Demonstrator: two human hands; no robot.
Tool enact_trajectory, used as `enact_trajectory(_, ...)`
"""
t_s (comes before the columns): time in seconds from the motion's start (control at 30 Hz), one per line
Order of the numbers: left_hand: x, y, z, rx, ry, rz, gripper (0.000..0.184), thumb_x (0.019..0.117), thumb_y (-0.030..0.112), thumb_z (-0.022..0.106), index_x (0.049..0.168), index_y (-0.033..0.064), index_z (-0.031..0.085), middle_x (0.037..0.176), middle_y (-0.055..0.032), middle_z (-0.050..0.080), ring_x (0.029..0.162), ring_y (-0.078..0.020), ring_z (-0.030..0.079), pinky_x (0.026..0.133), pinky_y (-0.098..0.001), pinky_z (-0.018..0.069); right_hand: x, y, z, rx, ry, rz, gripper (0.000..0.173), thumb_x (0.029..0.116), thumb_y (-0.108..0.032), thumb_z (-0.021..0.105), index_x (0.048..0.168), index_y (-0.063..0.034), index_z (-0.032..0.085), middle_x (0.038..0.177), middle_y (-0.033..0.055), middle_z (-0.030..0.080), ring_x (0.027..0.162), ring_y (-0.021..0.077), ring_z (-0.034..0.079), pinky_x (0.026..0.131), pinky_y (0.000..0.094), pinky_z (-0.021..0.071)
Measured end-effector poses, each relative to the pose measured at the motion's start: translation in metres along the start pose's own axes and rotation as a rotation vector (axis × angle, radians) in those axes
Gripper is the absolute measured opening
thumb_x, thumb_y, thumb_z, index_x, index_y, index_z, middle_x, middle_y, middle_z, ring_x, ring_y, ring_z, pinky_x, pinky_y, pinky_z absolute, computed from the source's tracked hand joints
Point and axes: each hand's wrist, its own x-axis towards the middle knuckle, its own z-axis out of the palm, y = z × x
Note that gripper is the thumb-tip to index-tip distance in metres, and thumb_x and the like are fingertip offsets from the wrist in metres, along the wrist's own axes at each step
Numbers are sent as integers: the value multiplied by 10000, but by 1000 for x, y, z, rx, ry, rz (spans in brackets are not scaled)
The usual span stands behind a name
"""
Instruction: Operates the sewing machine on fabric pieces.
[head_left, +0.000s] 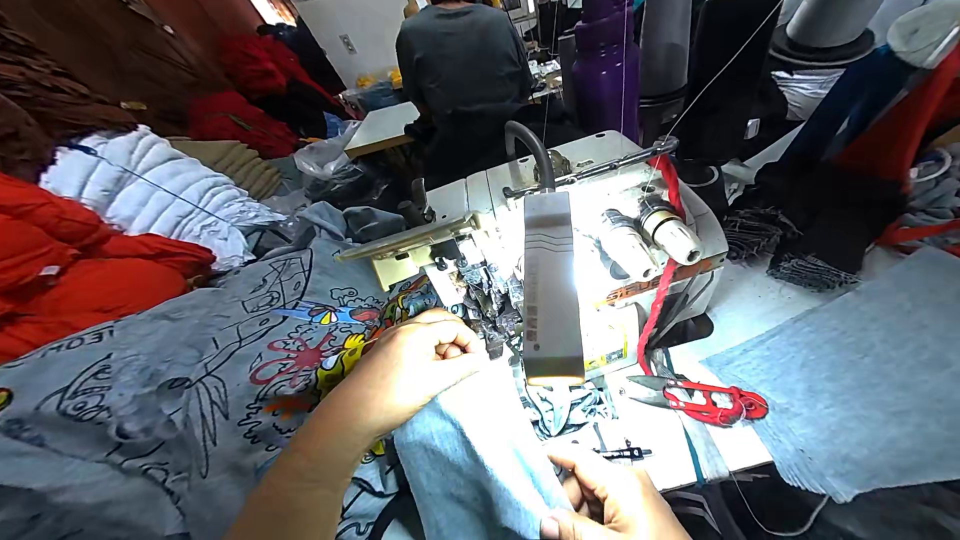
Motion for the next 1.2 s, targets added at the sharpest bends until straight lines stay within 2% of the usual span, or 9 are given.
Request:
enact_trajectory(0.13, 0, 0, -2, 25, -28, 25, 194, 780, -60, 792, 749, 87, 668, 873, -7, 621, 753, -65, 581, 688, -236, 489, 0, -2, 4, -22, -70, 81, 348, 932, -74, 672, 1239, 82, 619, 800, 98, 696, 663, 117, 623, 664, 297, 518)
enact_trajectory(0.23, 0, -3, 0, 59, -3, 60, 178, 789, -38, 785, 755, 94, 671, 853, 1, 608, 735, -80, 565, 678, -269, 471, 1, 0, 6, -17, -68, 77, 362, 927, -81, 679, 1240, 87, 610, 785, 82, 683, 648, 102, 602, 656, 280, 508)
enact_trajectory(0.4, -1, -5, 3, 75, 41, 95, 182, 781, -31, 790, 736, 90, 663, 858, -1, 619, 739, -79, 561, 684, -276, 463, 2, -3, 2, 7, -41, 98, 254, 926, -102, 684, 1125, 53, 651, 781, 43, 672, 656, 50, 593, 648, 234, 494)
enact_trajectory(0.53, -2, 0, 3, 63, 40, 2, 170, 817, -42, 786, 765, 70, 670, 900, -24, 630, 722, -75, 565, 676, -254, 479, 1, -7, -2, 2, -23, 91, 227, 918, -89, 688, 1085, 63, 657, 763, 35, 650, 645, 24, 562, 634, 198, 469)
enact_trajectory(0.77, -7, -1, 8, 127, 102, 58, 137, 800, -49, 787, 805, 59, 703, 873, -34, 622, 758, -118, 576, 711, -331, 477, -1, -10, -7, -61, -2, 52, 212, 920, -91, 686, 1047, 78, 669, 758, 76, 658, 636, 46, 570, 627, 203, 469)
enact_trajectory(0.9, -8, 5, 9, 120, 120, 4, 118, 829, -48, 777, 808, 30, 691, 905, -53, 636, 747, -112, 569, 704, -312, 476, 3, -8, -14, -73, 29, 29, 213, 901, -116, 705, 1031, 50, 681, 737, 25, 643, 624, 1, 546, 613, 162, 453)
enact_trajectory(1.0, -8, 6, 11, 98, 139, -12, 112, 838, -52, 769, 818, 27, 693, 925, -59, 636, 765, -107, 588, 720, -293, 498, 4, -8, -18, -95, 44, 8, 223, 894, -123, 711, 1040, 45, 688, 741, 32, 646, 630, 16, 554, 618, 173, 457)
enact_trajectory(1.1, -9, 5, 13, 124, 171, 27, 111, 828, -49, 776, 813, 35, 705, 906, -62, 637, 778, -133, 595, 720, -333, 492, 3, -5, -17, -92, 59, -27, 207, 892, -122, 711, 1028, 33, 691, 736, 27, 647, 625, 7, 553, 609, 164, 456)
enact_trajectory(1.2, -9, 2, 16, 137, 209, 90, 104, 806, -40, 785, 813, 37, 715, 884, -52, 647, 758, -116, 589, 711, -310, 491, 1, -6, -14, -103, 73, -41, 202, 890, -121, 711, 1003, 45, 689, 739, 43, 649, 619, 11, 552, 602, 161, 454)
